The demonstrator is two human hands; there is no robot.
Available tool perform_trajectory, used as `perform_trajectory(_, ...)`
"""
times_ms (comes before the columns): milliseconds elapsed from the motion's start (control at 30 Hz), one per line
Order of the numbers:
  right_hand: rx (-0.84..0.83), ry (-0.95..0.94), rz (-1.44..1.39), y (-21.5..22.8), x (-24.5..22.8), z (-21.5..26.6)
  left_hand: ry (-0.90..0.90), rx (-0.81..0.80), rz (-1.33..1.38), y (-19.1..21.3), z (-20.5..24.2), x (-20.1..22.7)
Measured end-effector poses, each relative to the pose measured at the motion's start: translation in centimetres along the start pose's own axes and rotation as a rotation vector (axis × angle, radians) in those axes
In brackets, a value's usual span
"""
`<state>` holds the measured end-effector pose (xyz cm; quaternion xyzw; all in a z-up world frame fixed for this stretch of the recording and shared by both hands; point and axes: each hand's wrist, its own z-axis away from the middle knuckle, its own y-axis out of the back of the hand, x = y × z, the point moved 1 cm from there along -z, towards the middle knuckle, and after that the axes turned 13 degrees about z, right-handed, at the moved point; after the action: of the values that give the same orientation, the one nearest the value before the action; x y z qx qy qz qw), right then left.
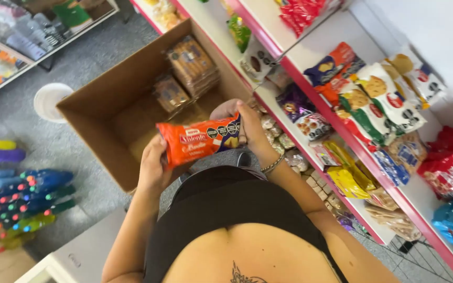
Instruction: Organizing and transferring various snack packages between store shelves and a cardboard box, including some light cleaning of the shelves.
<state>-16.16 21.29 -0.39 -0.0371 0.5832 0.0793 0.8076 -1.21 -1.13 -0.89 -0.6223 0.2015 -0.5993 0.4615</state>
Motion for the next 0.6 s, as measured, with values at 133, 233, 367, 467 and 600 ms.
perform_trajectory(133,0.085,-0.010,0.056,-2.3,-0.8,2.2,-0.021,-0.034,-0.022,-3.5,1.3,3.7)
perform_trajectory(233,0.113,0.028,0.090,-4.8,-5.1,4.9,-0.094,0.091,-0.218,-0.9,0.3,3.5)
perform_trajectory(367,0.202,0.043,0.021,-3.6,1.0,2.4,-0.243,0.184,-0.252,1.0,-1.7,4.3)
perform_trajectory(467,0.280,0.002,-0.040,-2.6,1.0,3.3,-0.346,0.177,-0.388,-0.8,-3.1,6.2)
perform_trajectory(600,0.318,-0.257,-0.170,-0.3,-5.5,7.3,-0.512,0.170,-0.668,-1.1,-6.4,11.5)
